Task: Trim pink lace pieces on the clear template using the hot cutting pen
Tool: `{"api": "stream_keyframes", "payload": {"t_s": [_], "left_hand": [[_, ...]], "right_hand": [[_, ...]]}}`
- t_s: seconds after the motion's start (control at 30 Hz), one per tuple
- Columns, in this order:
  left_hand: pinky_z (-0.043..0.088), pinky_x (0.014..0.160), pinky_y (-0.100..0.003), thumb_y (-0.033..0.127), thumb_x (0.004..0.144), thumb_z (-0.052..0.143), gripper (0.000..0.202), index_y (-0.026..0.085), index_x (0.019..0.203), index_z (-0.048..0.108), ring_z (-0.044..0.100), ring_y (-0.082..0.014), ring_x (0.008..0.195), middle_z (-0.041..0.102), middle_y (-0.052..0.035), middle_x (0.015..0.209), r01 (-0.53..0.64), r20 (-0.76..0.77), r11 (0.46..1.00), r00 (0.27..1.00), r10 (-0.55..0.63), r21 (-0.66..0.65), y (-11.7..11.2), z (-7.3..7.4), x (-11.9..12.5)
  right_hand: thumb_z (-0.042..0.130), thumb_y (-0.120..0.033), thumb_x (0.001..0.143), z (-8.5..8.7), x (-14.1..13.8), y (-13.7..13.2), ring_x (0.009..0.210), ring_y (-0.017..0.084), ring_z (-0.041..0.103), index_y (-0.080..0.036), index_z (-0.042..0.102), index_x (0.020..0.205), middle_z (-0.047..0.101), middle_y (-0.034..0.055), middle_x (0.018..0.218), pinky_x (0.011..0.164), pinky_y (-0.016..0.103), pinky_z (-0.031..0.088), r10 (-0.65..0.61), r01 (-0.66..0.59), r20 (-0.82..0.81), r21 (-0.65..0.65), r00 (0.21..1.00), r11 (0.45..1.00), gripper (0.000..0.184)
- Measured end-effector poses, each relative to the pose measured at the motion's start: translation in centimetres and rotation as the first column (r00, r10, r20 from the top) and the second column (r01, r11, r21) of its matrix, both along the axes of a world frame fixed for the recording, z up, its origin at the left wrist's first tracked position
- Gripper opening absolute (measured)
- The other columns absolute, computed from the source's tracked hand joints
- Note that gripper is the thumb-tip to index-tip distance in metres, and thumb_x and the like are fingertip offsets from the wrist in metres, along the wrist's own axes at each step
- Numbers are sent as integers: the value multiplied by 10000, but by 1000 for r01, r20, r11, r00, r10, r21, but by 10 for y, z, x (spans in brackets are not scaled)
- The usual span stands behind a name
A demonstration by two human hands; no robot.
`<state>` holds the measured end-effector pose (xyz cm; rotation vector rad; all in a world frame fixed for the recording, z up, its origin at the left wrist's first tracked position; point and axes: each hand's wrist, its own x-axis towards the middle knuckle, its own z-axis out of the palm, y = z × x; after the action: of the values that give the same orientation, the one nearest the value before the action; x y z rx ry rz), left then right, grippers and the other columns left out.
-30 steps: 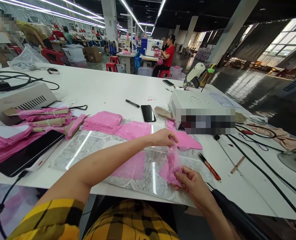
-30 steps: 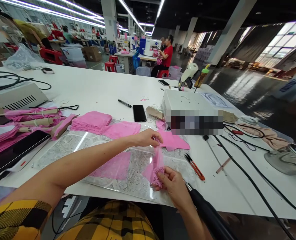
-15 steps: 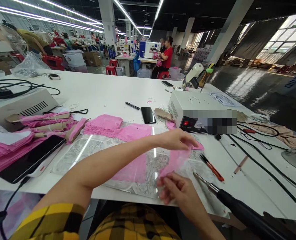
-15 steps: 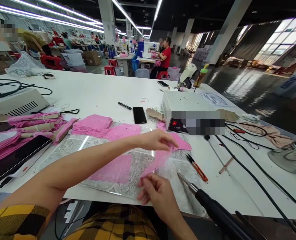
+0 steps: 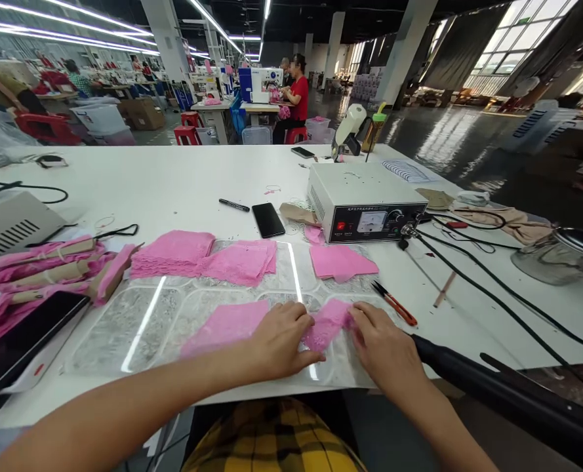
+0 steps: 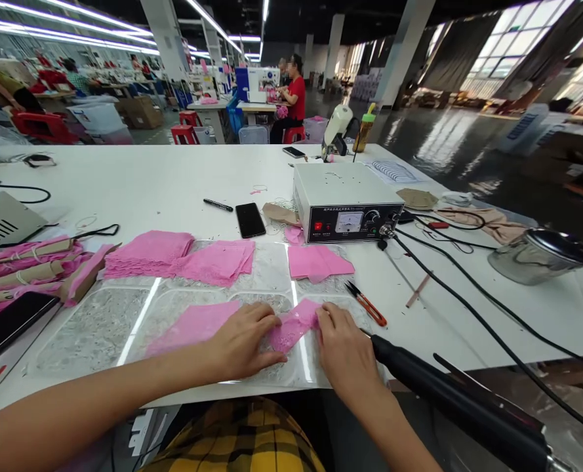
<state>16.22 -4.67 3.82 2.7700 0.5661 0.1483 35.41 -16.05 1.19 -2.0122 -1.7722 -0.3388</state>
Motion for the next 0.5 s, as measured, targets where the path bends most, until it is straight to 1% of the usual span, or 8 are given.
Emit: {"api": "stream_keyframes", "payload": {"t_s": [0.03, 0.1, 0.17, 0.23, 0.27, 0.33, 0.43, 0.5], "left_hand": [[478, 791, -381, 484, 770, 734, 400, 145, 954, 632, 591, -262, 907, 631, -91, 970, -14, -23, 1000, 1000, 15, 23, -2, -3, 3], [467, 779, -359, 357, 839, 683, 220, 154, 905, 629, 599, -241, 886, 640, -73, 935, -20, -43, 999, 999, 22, 47, -3, -7, 9], [462, 767, -336, 240, 870, 630, 78, 162, 865, 628, 611, -217, 860, 651, -53, 896, -19, -46, 998, 999, 21, 56, 0, -8, 14], [461, 750, -314, 206, 866, 619, 42, 172, 843, 626, 621, -198, 834, 660, -31, 861, -17, -48, 997, 999, 20, 69, 6, -5, 18], [460, 742, -307, 210, 862, 623, 42, 176, 838, 624, 625, -191, 822, 664, -22, 848, -16, -48, 997, 999, 20, 79, 11, -2, 21], [458, 758, -305, 218, 881, 598, 66, 179, 831, 618, 625, -181, 807, 672, -13, 843, -18, -43, 994, 999, 23, 110, 22, 5, 24], [418, 919, -345, 200, 929, 514, 117, 173, 860, 605, 614, -177, 893, 681, -30, 935, 1, -19, 985, 1000, 2, 175, 36, 16, 21], [338, 1039, -373, 178, 926, 503, 110, 179, 865, 595, 599, -170, 944, 676, -28, 959, 66, -13, 978, 998, -65, 199, 36, 19, 12]], "right_hand": [[459, -144, 861, -2, -1, 1, 934, 246, 633, -207, 633, 1002, 683, 106, 1067, 680, 324, 485, -2, 4, 83, -20, 997, 1000, 233], [472, -114, 860, -5, 0, 0, 839, 219, 632, -203, 628, 903, 693, 83, 951, 647, 308, 460, 17, -5, 200, -57, 980, 998, 185], [480, -107, 865, -6, 5, -2, 746, 193, 624, -206, 609, 811, 677, 48, 816, 602, 295, 430, 46, -23, 272, -86, 961, 996, 171], [481, -127, 877, -9, 12, -2, 701, 180, 622, -210, 589, 760, 655, 29, 745, 577, 288, 415, 68, -47, 308, -74, 949, 996, 179], [478, -157, 888, -10, 16, -1, 691, 176, 627, -213, 585, 764, 656, 25, 742, 561, 284, 410, 104, -91, 312, -57, 944, 994, 173], [445, -240, 924, -10, 23, 5, 690, 173, 645, -210, 599, 842, 682, 34, 790, 551, 283, 419, 107, -124, 286, 41, 952, 991, 177], [407, -318, 950, -4, 26, 13, 714, 169, 665, -206, 603, 930, 707, 41, 850, 605, 285, 459, 141, -178, 195, 191, 971, 965, 227], [431, -295, 939, 3, 25, 13, 744, 161, 668, -222, 619, 943, 708, 34, 868, 668, 277, 483, 257, -281, 136, 197, 957, 939, 201]]}}
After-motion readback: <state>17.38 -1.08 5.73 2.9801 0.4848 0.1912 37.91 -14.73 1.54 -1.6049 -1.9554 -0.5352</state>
